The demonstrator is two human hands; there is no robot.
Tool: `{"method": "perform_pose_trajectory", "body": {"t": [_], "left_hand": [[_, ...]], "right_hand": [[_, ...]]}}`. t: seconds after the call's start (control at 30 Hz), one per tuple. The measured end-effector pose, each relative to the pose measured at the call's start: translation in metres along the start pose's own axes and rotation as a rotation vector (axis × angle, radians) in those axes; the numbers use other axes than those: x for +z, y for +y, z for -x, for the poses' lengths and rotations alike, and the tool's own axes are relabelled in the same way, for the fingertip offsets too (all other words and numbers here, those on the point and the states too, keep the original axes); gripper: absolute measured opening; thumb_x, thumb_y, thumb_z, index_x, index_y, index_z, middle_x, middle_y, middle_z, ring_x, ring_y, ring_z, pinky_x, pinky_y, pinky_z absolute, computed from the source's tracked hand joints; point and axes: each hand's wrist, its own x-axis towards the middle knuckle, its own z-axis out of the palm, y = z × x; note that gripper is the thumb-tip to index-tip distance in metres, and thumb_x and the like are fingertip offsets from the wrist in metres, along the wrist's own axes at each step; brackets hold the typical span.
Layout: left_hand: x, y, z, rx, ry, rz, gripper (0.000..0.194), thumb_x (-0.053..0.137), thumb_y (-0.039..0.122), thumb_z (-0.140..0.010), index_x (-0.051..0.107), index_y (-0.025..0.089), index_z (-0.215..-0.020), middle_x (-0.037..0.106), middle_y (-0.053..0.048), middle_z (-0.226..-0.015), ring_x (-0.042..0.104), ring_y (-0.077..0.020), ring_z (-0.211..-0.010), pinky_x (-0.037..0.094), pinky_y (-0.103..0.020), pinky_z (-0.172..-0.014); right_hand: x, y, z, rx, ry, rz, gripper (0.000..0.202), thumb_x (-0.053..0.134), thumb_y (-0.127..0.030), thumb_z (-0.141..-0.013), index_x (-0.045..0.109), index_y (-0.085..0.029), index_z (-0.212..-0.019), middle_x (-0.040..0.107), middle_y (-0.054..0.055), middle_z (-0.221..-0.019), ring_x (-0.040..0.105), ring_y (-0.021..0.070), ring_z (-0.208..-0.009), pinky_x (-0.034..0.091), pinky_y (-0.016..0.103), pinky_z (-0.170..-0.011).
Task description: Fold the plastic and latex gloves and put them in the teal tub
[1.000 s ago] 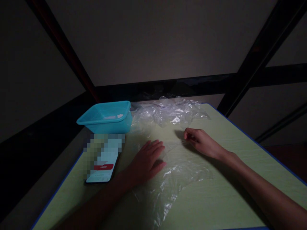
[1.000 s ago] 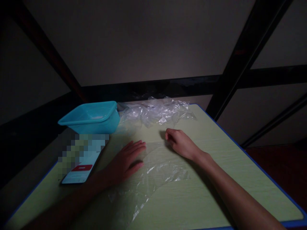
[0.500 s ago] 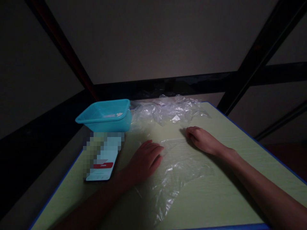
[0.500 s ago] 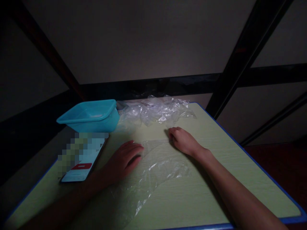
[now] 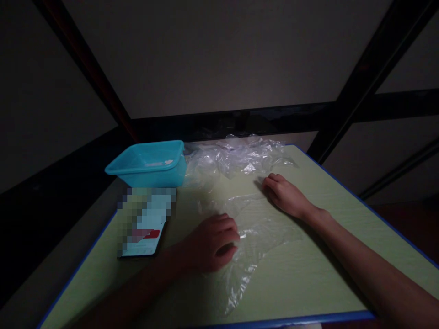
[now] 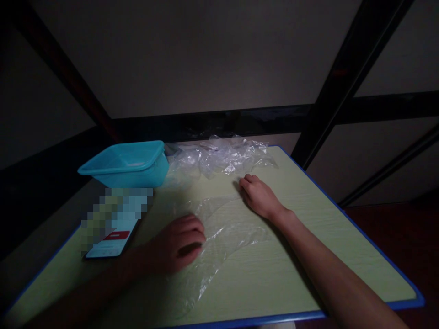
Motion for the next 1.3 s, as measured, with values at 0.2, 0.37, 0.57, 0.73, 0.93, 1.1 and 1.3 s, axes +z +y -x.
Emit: {"method": "perform_pose_trajectory", "body": {"t": [0.2, 0.37, 0.57, 0.73, 0.93, 1.1, 1.3], "left_hand": [[-0.002, 0.014, 0.002, 0.117, -0.213, 0.144, 0.04, 0.069, 0.053, -0.064, 0.05, 0.018, -0.069, 0.053, 0.0, -0.069, 0.049, -0.0146, -0.066, 0.04, -0.028, -0.064], [-0.001, 0.015, 0.004, 0.114, -0.34, 0.115, 0.047, 0.073, 0.055, -0.058, 0.045, 0.018, -0.065, 0.05, 0.002, -0.07, 0.048, -0.0136, -0.068, 0.037, -0.027, -0.062], [-0.008, 0.022, 0.002, 0.085, -0.417, -0.002, 0.017, 0.06, 0.02, -0.076, 0.047, 0.018, -0.065, 0.051, 0.001, -0.074, 0.046, -0.0137, -0.073, 0.036, -0.027, -0.074], [-0.01, 0.024, -0.002, 0.033, -0.401, 0.125, 0.017, 0.052, 0.012, -0.078, 0.046, 0.018, -0.063, 0.051, 0.001, -0.068, 0.046, -0.013, -0.07, 0.037, -0.025, -0.074], [-0.01, 0.016, -0.002, -0.124, -0.344, 0.421, 0.016, 0.049, 0.005, -0.072, 0.043, 0.018, -0.064, 0.053, 0.002, -0.066, 0.049, -0.0106, -0.069, 0.038, -0.021, -0.071], [-0.013, 0.02, -0.003, -0.227, -0.331, 0.4, 0.014, 0.049, 0.003, -0.065, 0.048, 0.017, -0.068, 0.057, 0.001, -0.073, 0.05, -0.0108, -0.069, 0.038, -0.021, -0.067], [-0.011, 0.017, -0.002, -0.381, -0.261, 0.417, 0.011, 0.048, 0.008, -0.072, 0.051, 0.017, -0.077, 0.051, 0.004, -0.066, 0.046, -0.0086, -0.059, 0.034, -0.018, -0.055]], "right_hand": [[-0.007, -0.011, 0.001, -0.101, 0.016, -0.002, 0.016, 0.044, -0.003, -0.072, 0.051, -0.016, -0.078, 0.052, 0.01, -0.084, 0.048, 0.0235, -0.08, 0.038, 0.032, -0.069], [-0.01, -0.017, 0.002, -0.185, 0.012, 0.062, 0.015, 0.042, -0.005, -0.075, 0.051, -0.016, -0.076, 0.052, 0.01, -0.079, 0.046, 0.0222, -0.075, 0.039, 0.032, -0.066], [-0.014, -0.032, 0.006, -0.295, 0.015, -0.104, 0.017, 0.039, -0.007, -0.08, 0.054, -0.014, -0.083, 0.054, 0.011, -0.084, 0.048, 0.0223, -0.079, 0.042, 0.035, -0.07], [-0.022, -0.055, 0.012, -0.377, -0.11, -0.556, 0.017, 0.042, -0.005, -0.079, 0.055, -0.015, -0.079, 0.056, 0.005, -0.079, 0.051, 0.0155, -0.074, 0.042, 0.029, -0.066], [-0.025, -0.068, 0.019, -0.277, -0.537, -0.935, 0.024, 0.045, 0.005, -0.065, 0.058, -0.014, -0.073, 0.055, -0.003, -0.064, 0.051, 0.0081, -0.059, 0.039, 0.02, -0.053], [-0.019, -0.068, 0.021, -0.24, -0.77, -1.103, 0.029, 0.041, 0.009, -0.062, 0.056, -0.012, -0.075, 0.057, -0.002, -0.069, 0.056, 0.0085, -0.066, 0.044, 0.022, -0.06], [-0.015, -0.064, 0.022, -0.246, -0.823, -1.103, 0.022, 0.045, 0.005, -0.066, 0.054, -0.012, -0.076, 0.057, 0.0, -0.072, 0.055, 0.0094, -0.068, 0.044, 0.022, -0.061]]}}
